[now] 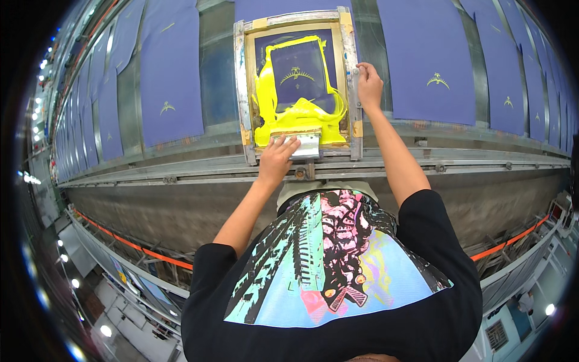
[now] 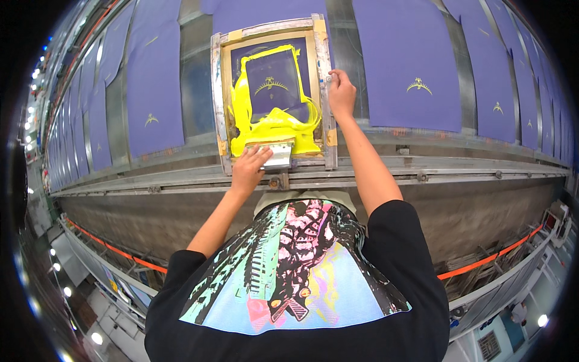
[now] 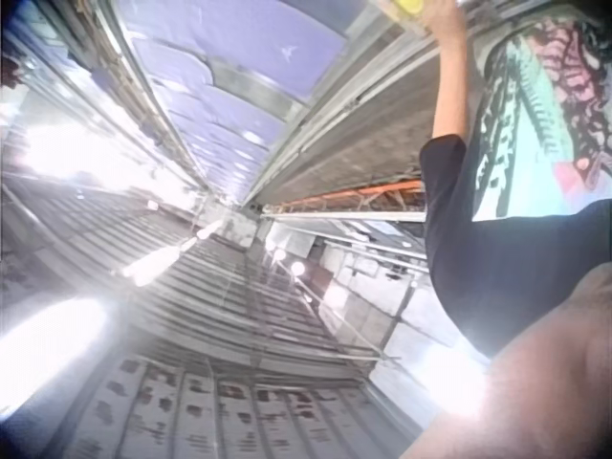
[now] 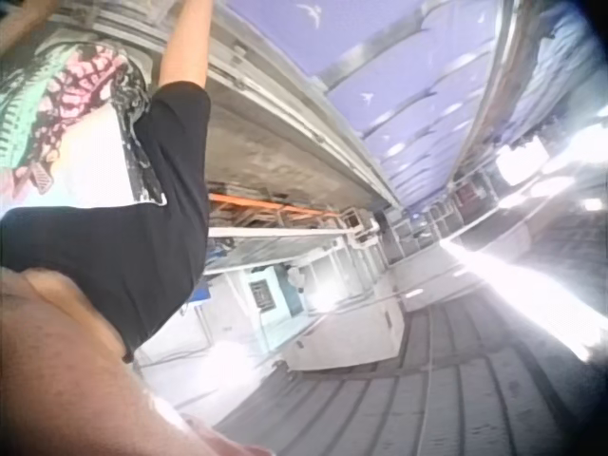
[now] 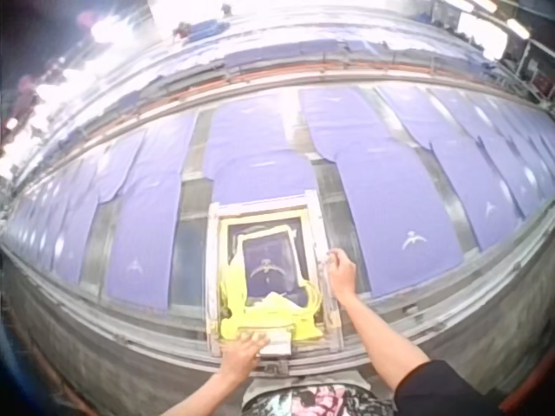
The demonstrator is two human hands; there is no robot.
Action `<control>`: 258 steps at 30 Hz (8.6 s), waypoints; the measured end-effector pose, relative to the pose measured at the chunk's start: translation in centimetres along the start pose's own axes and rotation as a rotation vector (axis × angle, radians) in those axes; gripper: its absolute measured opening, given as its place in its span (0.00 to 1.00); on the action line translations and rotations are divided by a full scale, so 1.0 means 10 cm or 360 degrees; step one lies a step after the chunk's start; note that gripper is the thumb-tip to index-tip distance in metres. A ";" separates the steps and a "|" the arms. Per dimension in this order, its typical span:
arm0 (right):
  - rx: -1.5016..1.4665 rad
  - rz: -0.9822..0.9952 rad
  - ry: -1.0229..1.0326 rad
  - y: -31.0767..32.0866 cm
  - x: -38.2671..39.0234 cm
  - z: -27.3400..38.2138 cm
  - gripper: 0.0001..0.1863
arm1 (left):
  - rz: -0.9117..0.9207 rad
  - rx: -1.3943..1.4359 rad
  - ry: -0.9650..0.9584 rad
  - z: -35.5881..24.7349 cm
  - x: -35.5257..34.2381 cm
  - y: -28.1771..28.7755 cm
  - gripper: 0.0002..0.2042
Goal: The person uses a squeegee to apply yellow ink through a screen-printing frame onto purple t-shirts laid out on a conveyor table. They repeatedly pull the squeegee across the frame to transfer the design, then lift the frame to move to the next shirt.
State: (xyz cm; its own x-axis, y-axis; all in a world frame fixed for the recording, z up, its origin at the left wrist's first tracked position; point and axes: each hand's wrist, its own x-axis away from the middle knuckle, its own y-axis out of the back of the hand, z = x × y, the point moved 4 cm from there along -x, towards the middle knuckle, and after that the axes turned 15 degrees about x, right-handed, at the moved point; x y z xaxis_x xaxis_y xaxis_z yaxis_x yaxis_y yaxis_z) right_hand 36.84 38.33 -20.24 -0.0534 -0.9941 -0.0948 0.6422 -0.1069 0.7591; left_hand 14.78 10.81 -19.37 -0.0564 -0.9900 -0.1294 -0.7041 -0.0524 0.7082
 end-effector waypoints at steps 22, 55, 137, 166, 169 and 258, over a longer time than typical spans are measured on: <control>-0.0072 0.0028 -0.0043 0.14 0.21 0.07 0.10 | -0.0360 0.0083 -0.0156 0.32 -1.14 0.20 0.19; 0.0108 -0.0102 -0.0006 0.48 0.18 0.37 0.10 | 0.0071 0.0328 0.0029 0.05 -0.65 0.07 0.29; -0.0027 0.0016 -0.0056 -0.22 0.23 0.19 0.10 | -0.0131 0.0329 -0.0021 0.32 -0.48 -0.01 0.28; -0.0158 -0.0140 0.0214 -2.70 0.71 1.02 0.10 | -0.0543 0.0492 0.0340 3.12 0.30 0.49 0.26; -0.0137 -0.0245 0.0233 -1.85 0.34 1.16 0.13 | -0.0422 0.0344 0.0031 2.14 -0.02 0.66 0.25; -0.0056 0.0042 0.0034 0.72 0.41 1.98 0.11 | -0.0342 0.0027 0.0221 -0.01 -0.99 2.09 0.21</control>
State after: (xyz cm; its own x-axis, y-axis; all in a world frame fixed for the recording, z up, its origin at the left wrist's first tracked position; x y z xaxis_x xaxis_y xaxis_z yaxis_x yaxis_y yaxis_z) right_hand 26.14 33.09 -2.38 -0.0203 -0.9958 -0.0892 0.6699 -0.0798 0.7382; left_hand 0.73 19.49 -3.21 0.1929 -0.9649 -0.1784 -0.7012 -0.2627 0.6628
